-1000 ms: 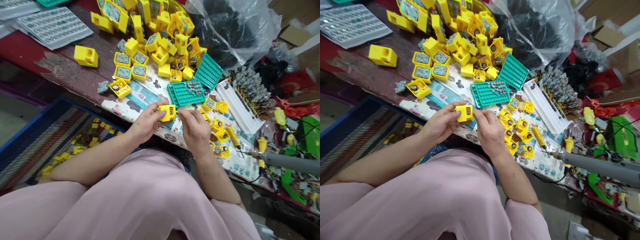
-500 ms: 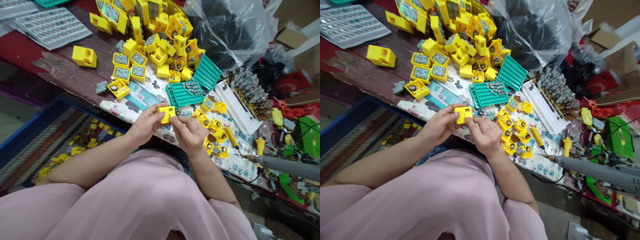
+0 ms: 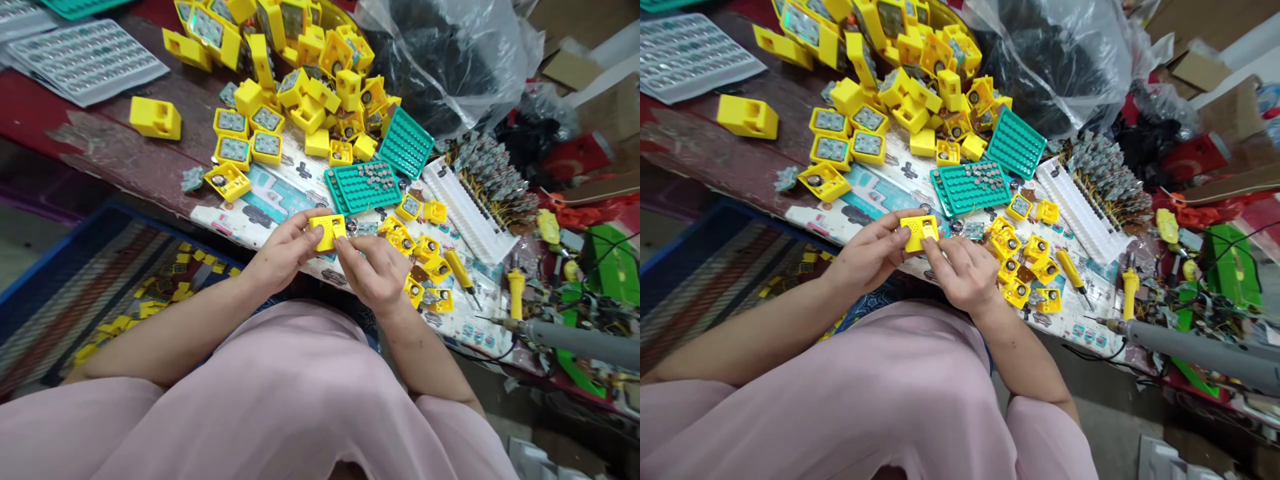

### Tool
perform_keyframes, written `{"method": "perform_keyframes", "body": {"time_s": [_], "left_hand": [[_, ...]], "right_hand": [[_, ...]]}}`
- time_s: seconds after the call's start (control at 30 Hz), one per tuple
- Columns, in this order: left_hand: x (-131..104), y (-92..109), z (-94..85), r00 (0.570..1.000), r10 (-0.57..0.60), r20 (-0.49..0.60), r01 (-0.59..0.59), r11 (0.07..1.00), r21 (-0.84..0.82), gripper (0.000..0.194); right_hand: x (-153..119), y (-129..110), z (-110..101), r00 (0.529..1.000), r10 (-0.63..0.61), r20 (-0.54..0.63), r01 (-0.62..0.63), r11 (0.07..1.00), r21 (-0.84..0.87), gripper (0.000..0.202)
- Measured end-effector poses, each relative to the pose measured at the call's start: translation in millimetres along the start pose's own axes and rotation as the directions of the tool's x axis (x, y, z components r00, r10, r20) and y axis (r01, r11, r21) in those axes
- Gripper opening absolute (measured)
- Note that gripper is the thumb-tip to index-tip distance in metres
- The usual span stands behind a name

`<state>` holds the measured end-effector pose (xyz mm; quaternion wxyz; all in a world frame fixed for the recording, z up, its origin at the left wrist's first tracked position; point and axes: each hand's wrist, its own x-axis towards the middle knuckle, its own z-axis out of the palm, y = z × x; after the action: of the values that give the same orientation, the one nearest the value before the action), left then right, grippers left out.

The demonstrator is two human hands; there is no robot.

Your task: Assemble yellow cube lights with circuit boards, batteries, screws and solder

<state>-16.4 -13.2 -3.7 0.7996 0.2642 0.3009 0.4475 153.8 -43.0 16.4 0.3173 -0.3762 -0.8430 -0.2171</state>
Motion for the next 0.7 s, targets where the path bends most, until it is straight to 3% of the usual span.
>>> {"method": "perform_keyframes", "body": {"time_s": [0.2,0.33,0.43,0.5,0.6,0.67,0.7], "left_hand": [[-1.0,-3.9,-1.9,1.0,0.009,0.028,-0.011,0.997,0.08,0.058],[-0.3,-5.6,-5.8,0.999,0.034,0.035,-0.038,0.988,0.148,0.059],[-1.9,-4.7,-5.4,0.999,0.005,0.05,-0.011,0.994,0.11,0.057],[-3.4,-3.8,-3.8,0.999,0.007,0.047,-0.011,0.996,0.087,0.054],[-4.8,-3.1,-1.6,0.999,0.036,0.041,-0.04,0.993,0.112,0.047],[-4.8,-2.8,-0.7,0.998,0.047,0.047,-0.052,0.992,0.112,0.045],[-4.8,-2.5,-0.1,0.998,0.049,0.047,-0.054,0.993,0.103,0.044]], "right_hand": [[-0.5,0.6,2.3,1.0,0.022,-0.001,-0.022,0.999,0.028,0.024],[2.3,2.7,3.2,0.984,0.177,0.021,-0.178,0.97,0.168,0.013],[2.8,0.4,4.2,0.955,0.29,0.063,-0.297,0.925,0.236,0.005],[1.1,-3.7,7.1,0.901,0.425,0.089,-0.43,0.847,0.314,0.008],[-3.3,-9.4,13.8,0.754,0.609,0.247,-0.639,0.59,0.494,0.039],[-5.1,-10.2,16.8,0.691,0.588,0.421,-0.712,0.451,0.539,0.057],[-5.2,-9.6,17.3,0.675,0.553,0.489,-0.732,0.42,0.536,0.057]]}}
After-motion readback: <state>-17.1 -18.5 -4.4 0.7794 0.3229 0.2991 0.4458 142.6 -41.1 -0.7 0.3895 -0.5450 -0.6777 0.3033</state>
